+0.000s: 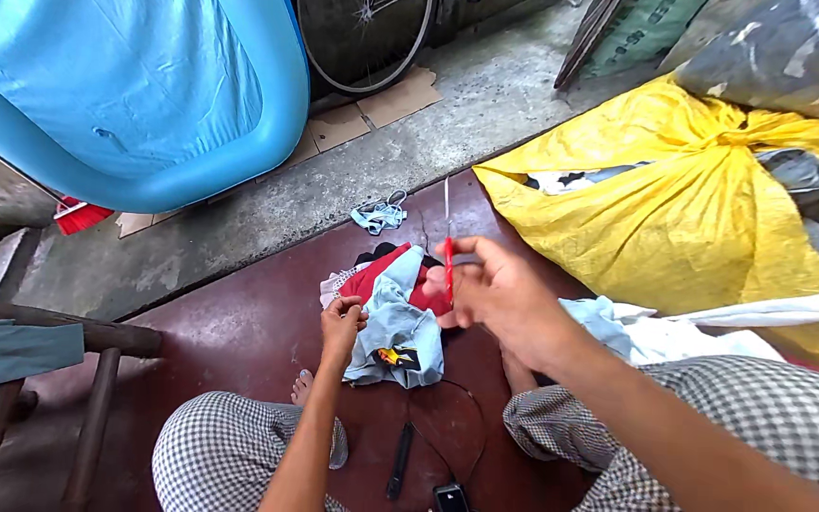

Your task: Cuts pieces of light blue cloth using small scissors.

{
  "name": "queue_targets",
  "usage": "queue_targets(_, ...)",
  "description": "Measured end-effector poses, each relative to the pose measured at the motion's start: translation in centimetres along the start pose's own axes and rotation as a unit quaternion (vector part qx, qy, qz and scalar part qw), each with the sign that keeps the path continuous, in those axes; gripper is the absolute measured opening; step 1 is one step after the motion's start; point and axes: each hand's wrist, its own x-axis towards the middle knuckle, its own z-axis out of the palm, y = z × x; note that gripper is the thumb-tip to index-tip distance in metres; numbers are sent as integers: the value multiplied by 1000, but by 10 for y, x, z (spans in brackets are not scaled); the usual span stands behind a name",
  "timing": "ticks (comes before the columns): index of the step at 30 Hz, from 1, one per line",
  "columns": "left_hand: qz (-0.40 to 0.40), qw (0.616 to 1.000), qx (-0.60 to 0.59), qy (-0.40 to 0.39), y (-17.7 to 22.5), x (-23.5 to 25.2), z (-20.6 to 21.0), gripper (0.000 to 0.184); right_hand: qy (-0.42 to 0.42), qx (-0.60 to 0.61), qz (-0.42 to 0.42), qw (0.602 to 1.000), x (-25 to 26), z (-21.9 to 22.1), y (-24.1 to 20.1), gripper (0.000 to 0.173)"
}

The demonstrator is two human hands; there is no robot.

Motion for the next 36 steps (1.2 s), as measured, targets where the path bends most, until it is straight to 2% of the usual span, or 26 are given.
queue_targets(4, -102, 992, 12, -66, -27, -4, 25, 23, 65, 25, -54, 996, 8, -17, -14, 38)
queue_targets(6, -117, 990, 40, -72, -55, -10, 46, 22, 81, 34, -82, 993, 9, -22, -18, 43)
queue_targets(9, -58, 984, 163, -45, -91, -14, 76, 25, 88, 57, -100, 989, 6, -27, -24, 48)
queue_targets(12, 38, 961, 271, -30, -104, -4, 103, 30, 92, 71, -103, 988, 4, -30, -26, 47)
queue_targets(16, 154, 897, 406, -77, -105, 24, 131, 36, 78, 53, -100, 991, 0, -32, -25, 47)
queue_targets(19, 111, 866, 481, -74, -100, 39, 145, 45, 72, 38, -103, 991, 1, -36, -22, 47)
queue_targets(21, 78, 856, 506, -76, -99, 46, 150, 44, 75, 38, -98, 992, 3, -39, -21, 47)
queue_targets(25, 53, 864, 491, -104, -98, 51, 148, 28, 75, 31, -90, 993, 5, -44, -22, 48)
queue_targets(29, 56, 912, 392, -108, -83, 39, 129, 22, 70, 19, -83, 994, 2, -43, -23, 45)
queue_targets(33, 86, 938, 303, -141, -54, 36, 98, 26, 49, 3, -77, 996, -1, -38, -22, 44)
queue_targets(36, 14, 957, 210, -198, -14, 35, 67, 17, 32, -13, -70, 997, 0, -32, -17, 45)
